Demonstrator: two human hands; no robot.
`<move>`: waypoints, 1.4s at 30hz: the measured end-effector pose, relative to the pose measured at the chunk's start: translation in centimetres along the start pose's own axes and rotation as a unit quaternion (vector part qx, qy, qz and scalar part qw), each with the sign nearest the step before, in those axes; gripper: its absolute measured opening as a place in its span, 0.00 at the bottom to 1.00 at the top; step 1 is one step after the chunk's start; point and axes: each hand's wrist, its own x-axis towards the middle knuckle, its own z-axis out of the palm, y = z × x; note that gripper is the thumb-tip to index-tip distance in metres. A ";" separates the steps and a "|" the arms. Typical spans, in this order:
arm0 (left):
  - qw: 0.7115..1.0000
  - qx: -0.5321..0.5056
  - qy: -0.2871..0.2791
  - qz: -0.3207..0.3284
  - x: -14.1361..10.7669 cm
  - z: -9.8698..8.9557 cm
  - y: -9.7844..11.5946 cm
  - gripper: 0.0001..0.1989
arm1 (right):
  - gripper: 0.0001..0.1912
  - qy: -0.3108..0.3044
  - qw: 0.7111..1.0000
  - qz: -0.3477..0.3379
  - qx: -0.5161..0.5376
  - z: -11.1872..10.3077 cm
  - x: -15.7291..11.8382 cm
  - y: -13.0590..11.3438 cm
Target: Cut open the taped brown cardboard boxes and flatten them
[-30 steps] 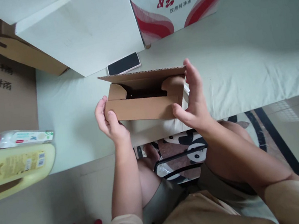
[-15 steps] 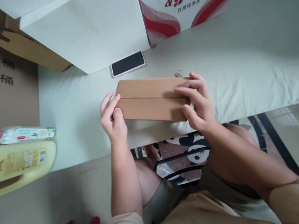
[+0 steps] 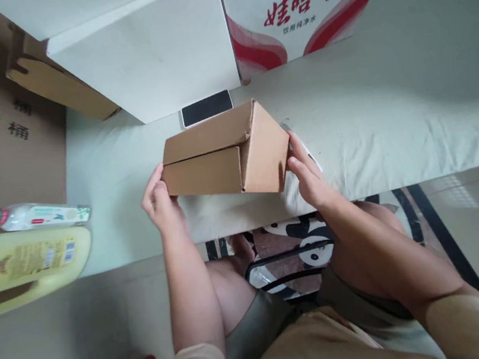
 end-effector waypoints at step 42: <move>0.878 0.028 -0.296 0.375 -5.4 4.8 -0.4 0.24 | 0.20 0.084 0.978 -0.083 -0.170 -3.5 -1.7 -3.1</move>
